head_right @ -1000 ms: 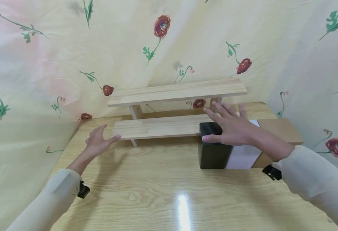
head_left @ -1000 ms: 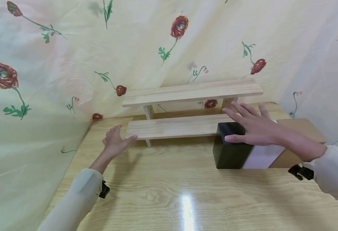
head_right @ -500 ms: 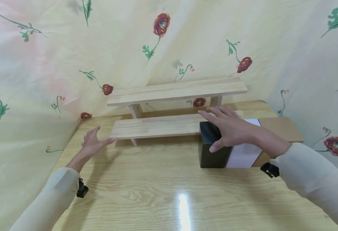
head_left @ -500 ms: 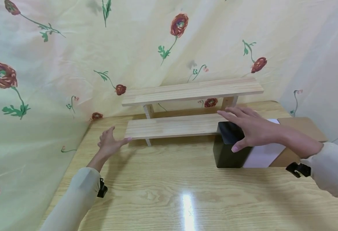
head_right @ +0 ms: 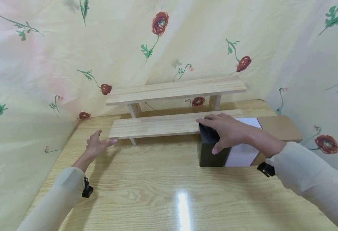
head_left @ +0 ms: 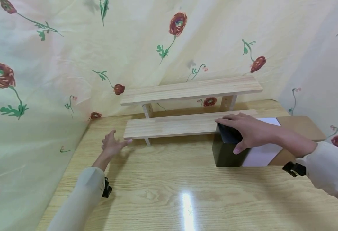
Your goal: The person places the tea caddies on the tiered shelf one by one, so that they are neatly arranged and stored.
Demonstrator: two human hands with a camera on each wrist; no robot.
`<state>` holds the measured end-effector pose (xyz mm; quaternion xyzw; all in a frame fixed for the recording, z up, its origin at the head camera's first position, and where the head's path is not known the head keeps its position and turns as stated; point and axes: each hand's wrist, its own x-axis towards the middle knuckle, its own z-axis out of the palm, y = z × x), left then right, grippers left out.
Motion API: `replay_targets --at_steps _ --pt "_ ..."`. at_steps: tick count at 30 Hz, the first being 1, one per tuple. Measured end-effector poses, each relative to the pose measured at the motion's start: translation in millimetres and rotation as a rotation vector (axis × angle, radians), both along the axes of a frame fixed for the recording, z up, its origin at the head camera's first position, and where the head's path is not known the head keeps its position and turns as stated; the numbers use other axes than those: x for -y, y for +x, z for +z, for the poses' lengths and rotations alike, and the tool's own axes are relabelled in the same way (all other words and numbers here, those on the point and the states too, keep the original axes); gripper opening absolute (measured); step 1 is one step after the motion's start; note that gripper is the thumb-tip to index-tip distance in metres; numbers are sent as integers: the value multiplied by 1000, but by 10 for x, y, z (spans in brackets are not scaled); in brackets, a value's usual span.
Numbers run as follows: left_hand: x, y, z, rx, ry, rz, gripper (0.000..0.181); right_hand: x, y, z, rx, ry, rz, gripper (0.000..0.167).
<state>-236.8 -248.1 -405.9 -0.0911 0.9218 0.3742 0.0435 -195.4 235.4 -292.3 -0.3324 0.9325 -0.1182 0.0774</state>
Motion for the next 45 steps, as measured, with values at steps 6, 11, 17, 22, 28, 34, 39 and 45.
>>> replay_targets --at_steps 6,11,17,22,28,34,39,45 --pt "-21 5 -72 -33 12 11 92 21 18 -13 42 -14 -15 103" --pt "-28 17 -130 -60 43 19 86 41 35 -30 66 -29 -14 103" --pt "-45 43 -151 -95 63 -1 76 53 55 -47 46 -26 -14 103" --pt "-63 61 -159 -107 65 -10 74 53 71 -63 40 -18 -17 103" --pt "-69 80 -167 -113 72 -1 72 47 79 -87 15 -3 -14 104" --pt "-73 90 -147 -115 66 -9 73 36 99 -98 -13 -7 -7 102" --pt "-80 93 -139 -110 61 -20 74 15 102 -114 -21 2 -8 102" --pt "-101 95 -130 -105 51 -25 73 6 112 -115 -27 9 -8 102"
